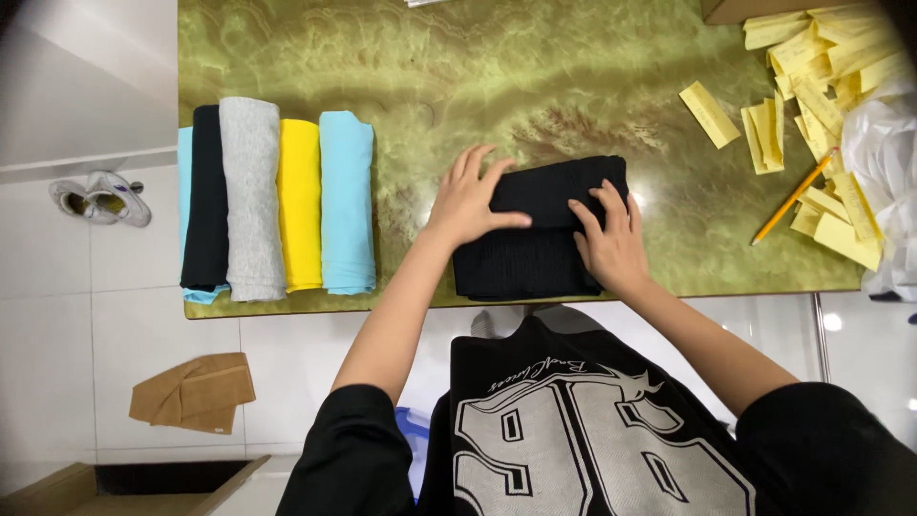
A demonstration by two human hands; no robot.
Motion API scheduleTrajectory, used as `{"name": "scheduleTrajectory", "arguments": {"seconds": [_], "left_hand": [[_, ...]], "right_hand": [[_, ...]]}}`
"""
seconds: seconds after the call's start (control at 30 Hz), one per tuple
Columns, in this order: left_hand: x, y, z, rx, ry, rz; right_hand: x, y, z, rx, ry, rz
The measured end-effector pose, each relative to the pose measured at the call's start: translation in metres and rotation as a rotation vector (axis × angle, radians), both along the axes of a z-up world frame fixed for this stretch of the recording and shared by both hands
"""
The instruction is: The person takes a gray t-shirt, a black t-shirt, and a pair of purple shorts from a clothing rack. They fold each item on a table and place them in a stack. Finally, the person places a light blue folded t-shirt into a clear plastic bag and seals it.
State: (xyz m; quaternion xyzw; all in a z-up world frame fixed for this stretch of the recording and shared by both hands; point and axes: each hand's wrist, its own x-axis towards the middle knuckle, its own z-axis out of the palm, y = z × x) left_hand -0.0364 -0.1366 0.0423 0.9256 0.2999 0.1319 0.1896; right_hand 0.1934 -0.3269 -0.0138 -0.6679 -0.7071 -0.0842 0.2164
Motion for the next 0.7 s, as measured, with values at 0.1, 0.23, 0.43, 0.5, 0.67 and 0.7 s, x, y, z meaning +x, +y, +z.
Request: {"name": "scheduleTrajectory", "arguments": {"seconds": [0.1,0.23,0.43,0.5,0.67,0.7], "left_hand": [[-0.001,0.007,0.032,-0.507,0.167,0.034],[0.003,0.012,-0.007,-0.502,0.491,0.037],[-0.008,-0.027,-0.039,-0.253,0.430,-0.012],[-0.017,-0.044,-0.038,-0.125,0.336,-0.006],[-0.026,-0.063,-0.023,0.076,0.150,0.160],[-0.023,-0.058,-0.025,0.077,0.148,0.162]], "right_hand": [[0.012,-0.012,0.010,-0.132,0.035,-0.020],[0.040,0.013,0.029,-0.321,0.134,-0.028],[0.036,0.088,0.090,-0.995,0.313,0.043],[0.038,0.104,0.081,-1.206,0.314,0.080],[0.038,0.114,0.047,-0.870,-0.124,0.068],[0.032,0.112,0.053,-0.868,-0.127,0.069]]}}
